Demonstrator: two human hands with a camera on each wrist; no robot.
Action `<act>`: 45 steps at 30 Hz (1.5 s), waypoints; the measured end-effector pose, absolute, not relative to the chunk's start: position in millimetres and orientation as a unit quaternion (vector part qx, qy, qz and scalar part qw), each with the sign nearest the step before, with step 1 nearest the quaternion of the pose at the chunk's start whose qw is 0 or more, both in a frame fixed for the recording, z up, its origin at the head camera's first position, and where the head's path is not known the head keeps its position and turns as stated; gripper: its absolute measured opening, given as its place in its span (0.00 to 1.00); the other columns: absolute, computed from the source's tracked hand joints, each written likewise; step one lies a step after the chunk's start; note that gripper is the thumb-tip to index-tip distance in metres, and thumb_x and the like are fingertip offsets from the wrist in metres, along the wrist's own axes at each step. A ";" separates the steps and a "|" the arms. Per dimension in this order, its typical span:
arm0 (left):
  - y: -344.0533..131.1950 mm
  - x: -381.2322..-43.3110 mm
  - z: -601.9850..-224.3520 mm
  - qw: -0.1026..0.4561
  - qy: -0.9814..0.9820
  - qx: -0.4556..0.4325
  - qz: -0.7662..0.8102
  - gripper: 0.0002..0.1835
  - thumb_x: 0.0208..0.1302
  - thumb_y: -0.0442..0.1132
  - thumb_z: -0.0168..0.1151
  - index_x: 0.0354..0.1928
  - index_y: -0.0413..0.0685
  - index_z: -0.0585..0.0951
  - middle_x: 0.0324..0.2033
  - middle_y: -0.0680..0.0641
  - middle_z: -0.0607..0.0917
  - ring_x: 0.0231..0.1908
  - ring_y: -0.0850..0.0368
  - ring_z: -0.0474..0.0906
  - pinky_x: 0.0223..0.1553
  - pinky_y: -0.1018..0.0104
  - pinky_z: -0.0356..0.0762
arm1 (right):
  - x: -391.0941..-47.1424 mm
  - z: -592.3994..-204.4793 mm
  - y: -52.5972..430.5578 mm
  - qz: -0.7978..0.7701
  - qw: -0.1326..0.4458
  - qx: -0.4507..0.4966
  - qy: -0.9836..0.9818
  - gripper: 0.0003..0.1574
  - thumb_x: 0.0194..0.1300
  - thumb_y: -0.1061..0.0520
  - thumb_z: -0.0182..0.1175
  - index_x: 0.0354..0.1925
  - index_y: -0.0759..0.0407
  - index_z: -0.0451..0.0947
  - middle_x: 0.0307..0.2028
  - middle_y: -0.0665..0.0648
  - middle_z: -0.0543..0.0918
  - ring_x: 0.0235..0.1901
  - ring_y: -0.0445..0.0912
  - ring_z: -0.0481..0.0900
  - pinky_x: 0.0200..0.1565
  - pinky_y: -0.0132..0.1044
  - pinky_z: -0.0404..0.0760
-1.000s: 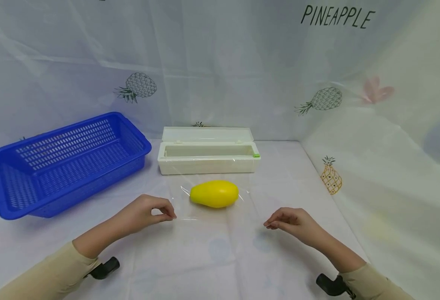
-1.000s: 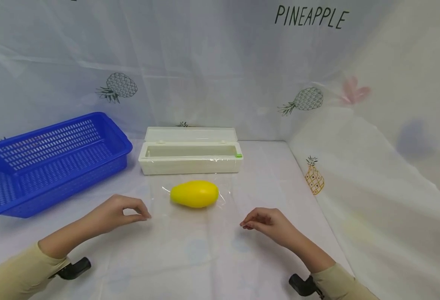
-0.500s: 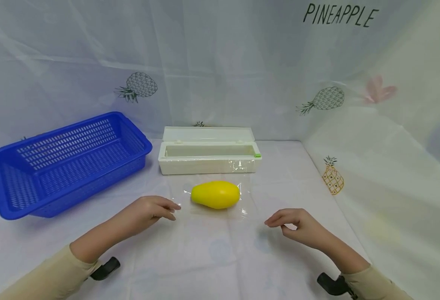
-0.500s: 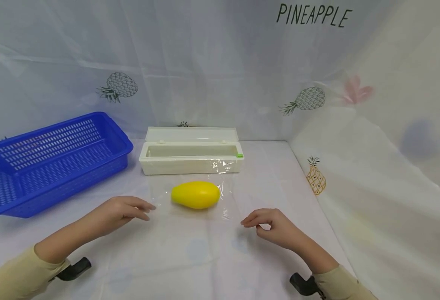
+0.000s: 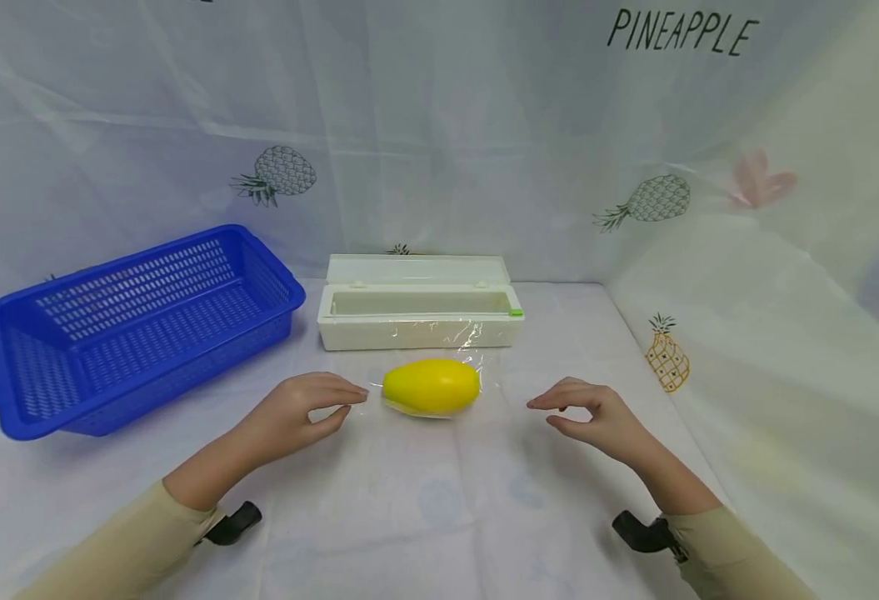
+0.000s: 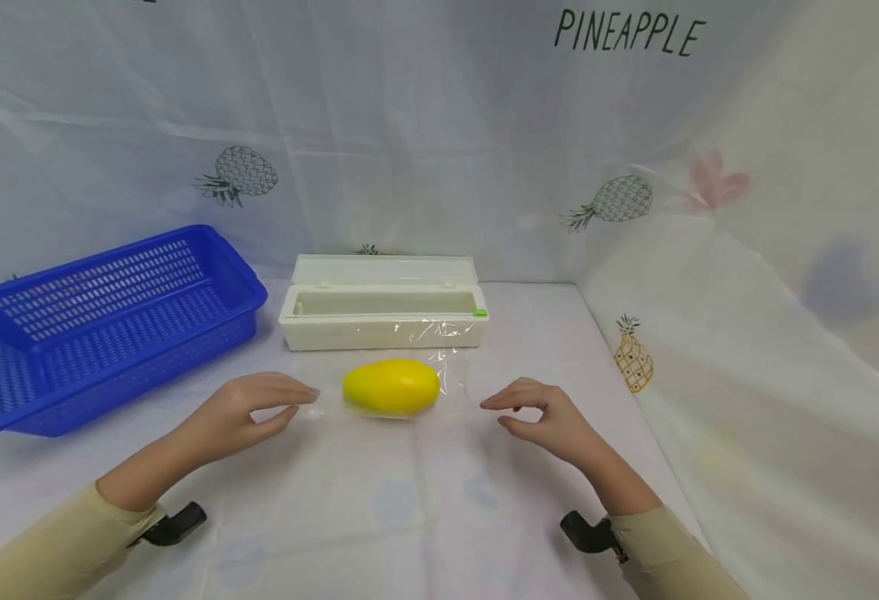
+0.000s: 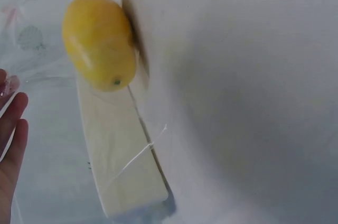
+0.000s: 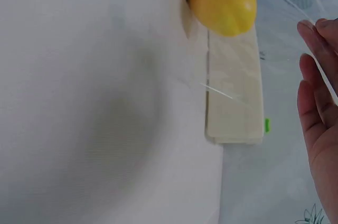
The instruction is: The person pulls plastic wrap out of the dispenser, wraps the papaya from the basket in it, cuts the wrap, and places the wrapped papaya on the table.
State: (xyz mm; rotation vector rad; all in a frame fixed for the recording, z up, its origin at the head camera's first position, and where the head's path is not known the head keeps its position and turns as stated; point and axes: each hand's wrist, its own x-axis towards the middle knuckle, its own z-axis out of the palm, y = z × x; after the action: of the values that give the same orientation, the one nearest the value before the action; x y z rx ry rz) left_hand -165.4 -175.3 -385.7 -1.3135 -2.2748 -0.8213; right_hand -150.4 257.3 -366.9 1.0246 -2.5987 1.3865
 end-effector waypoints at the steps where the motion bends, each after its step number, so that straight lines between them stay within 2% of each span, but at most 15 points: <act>1: -174.7 -167.4 -385.6 0.199 -0.812 -0.464 -0.292 0.18 0.50 0.26 0.69 0.46 0.44 0.87 0.44 0.51 0.87 0.44 0.53 0.83 0.44 0.53 0.82 | -152.9 -365.3 255.7 0.449 0.017 0.326 -0.832 0.17 0.57 0.76 0.64 0.44 0.65 0.85 0.41 0.61 0.85 0.44 0.45 0.77 0.44 0.31 0.76; 5: -172.8 -175.9 -385.5 0.213 -0.822 -0.444 -0.286 0.17 0.51 0.28 0.70 0.45 0.43 0.87 0.44 0.50 0.87 0.44 0.52 0.83 0.45 0.52 0.81 | -170.8 -371.8 255.7 0.478 0.035 0.310 -0.821 0.16 0.56 0.77 0.64 0.43 0.69 0.84 0.41 0.63 0.85 0.49 0.47 0.73 0.51 0.27 0.72; 10: -170.5 -186.1 -385.9 0.218 -0.837 -0.401 -0.303 0.14 0.52 0.31 0.72 0.44 0.42 0.87 0.42 0.50 0.88 0.43 0.52 0.84 0.45 0.52 0.81 | -196.2 -385.6 256.9 0.506 0.040 0.260 -0.822 0.13 0.58 0.71 0.66 0.44 0.66 0.85 0.45 0.62 0.84 0.55 0.46 0.72 0.56 0.26 0.69; 14: -166.8 -194.2 -386.0 0.169 -0.862 -0.338 -0.338 0.13 0.55 0.34 0.73 0.44 0.43 0.87 0.40 0.51 0.88 0.44 0.52 0.84 0.47 0.52 0.80 | -208.9 -390.4 253.0 0.536 0.028 0.208 -0.818 0.13 0.59 0.64 0.69 0.44 0.65 0.85 0.47 0.63 0.84 0.55 0.44 0.75 0.60 0.27 0.68; 16: -165.0 -198.4 -386.1 0.125 -0.873 -0.294 -0.367 0.12 0.57 0.37 0.72 0.44 0.44 0.88 0.40 0.51 0.88 0.44 0.52 0.83 0.49 0.51 0.79 | -214.3 -392.2 250.0 0.554 0.021 0.191 -0.810 0.13 0.59 0.63 0.69 0.44 0.66 0.85 0.46 0.63 0.84 0.52 0.44 0.78 0.59 0.28 0.70; 19: -163.3 -204.8 -387.4 0.059 -0.875 -0.227 -0.423 0.11 0.60 0.39 0.70 0.44 0.44 0.87 0.40 0.51 0.88 0.45 0.51 0.83 0.51 0.50 0.78 | -221.4 -394.8 244.6 0.581 0.010 0.169 -0.796 0.14 0.59 0.63 0.69 0.44 0.69 0.84 0.44 0.62 0.85 0.46 0.44 0.81 0.52 0.31 0.78; 23: -162.0 -212.4 -391.2 0.007 -0.860 -0.167 -0.481 0.13 0.61 0.40 0.69 0.46 0.42 0.86 0.41 0.48 0.87 0.44 0.51 0.83 0.49 0.55 0.80 | -229.1 -398.3 237.3 0.623 -0.003 0.147 -0.768 0.16 0.59 0.64 0.69 0.44 0.73 0.82 0.42 0.60 0.85 0.42 0.45 0.84 0.47 0.35 0.81; 25: -161.3 -215.7 -393.5 -0.008 -0.853 -0.149 -0.501 0.14 0.62 0.41 0.69 0.47 0.42 0.86 0.41 0.47 0.87 0.44 0.52 0.84 0.47 0.59 0.81 | -232.9 -400.8 234.6 0.636 -0.004 0.141 -0.759 0.17 0.58 0.64 0.69 0.44 0.74 0.81 0.42 0.58 0.86 0.42 0.45 0.84 0.47 0.35 0.81; 29: -158.3 -222.3 -397.4 -0.029 -0.836 -0.129 -0.532 0.18 0.63 0.44 0.68 0.51 0.40 0.84 0.43 0.45 0.87 0.44 0.49 0.84 0.48 0.58 0.81 | -240.0 -406.9 231.6 0.648 0.001 0.133 -0.750 0.18 0.59 0.64 0.69 0.45 0.74 0.81 0.41 0.57 0.86 0.41 0.45 0.85 0.48 0.36 0.81; 34: -154.4 -230.5 -403.7 -0.053 -0.813 -0.116 -0.568 0.18 0.65 0.41 0.66 0.53 0.38 0.82 0.44 0.41 0.86 0.44 0.44 0.84 0.50 0.57 0.79 | -248.5 -415.5 228.7 0.650 0.005 0.122 -0.750 0.18 0.61 0.65 0.67 0.47 0.75 0.80 0.41 0.57 0.86 0.38 0.44 0.85 0.47 0.35 0.81; 37: -152.6 -234.3 -408.1 -0.058 -0.808 -0.107 -0.577 0.18 0.66 0.40 0.64 0.53 0.37 0.82 0.46 0.39 0.85 0.42 0.48 0.85 0.49 0.60 0.80 | -254.0 -421.0 227.7 0.652 0.004 0.114 -0.750 0.19 0.61 0.65 0.67 0.49 0.75 0.79 0.40 0.57 0.86 0.37 0.44 0.85 0.47 0.34 0.81; 41: -150.7 -240.0 -415.7 -0.076 -0.781 -0.089 -0.613 0.18 0.68 0.35 0.61 0.55 0.31 0.79 0.50 0.35 0.83 0.40 0.55 0.85 0.46 0.63 0.81 | -260.9 -428.5 226.6 0.649 0.002 0.096 -0.754 0.20 0.61 0.64 0.67 0.50 0.73 0.79 0.42 0.57 0.86 0.36 0.43 0.85 0.46 0.33 0.82; 45: -148.9 -243.6 -422.0 -0.111 -0.751 -0.068 -0.647 0.20 0.70 0.35 0.57 0.58 0.27 0.75 0.50 0.32 0.82 0.38 0.57 0.85 0.42 0.67 0.82 | -265.4 -434.6 224.3 0.653 -0.004 0.075 -0.754 0.20 0.62 0.65 0.66 0.51 0.72 0.79 0.44 0.59 0.85 0.36 0.44 0.85 0.45 0.35 0.82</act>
State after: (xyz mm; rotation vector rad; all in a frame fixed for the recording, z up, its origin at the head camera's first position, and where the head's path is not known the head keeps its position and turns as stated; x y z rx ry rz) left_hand -243.6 -148.9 -422.0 -0.2316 -2.5421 -2.1908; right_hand -265.4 224.3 -434.6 0.2362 -2.3730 2.0562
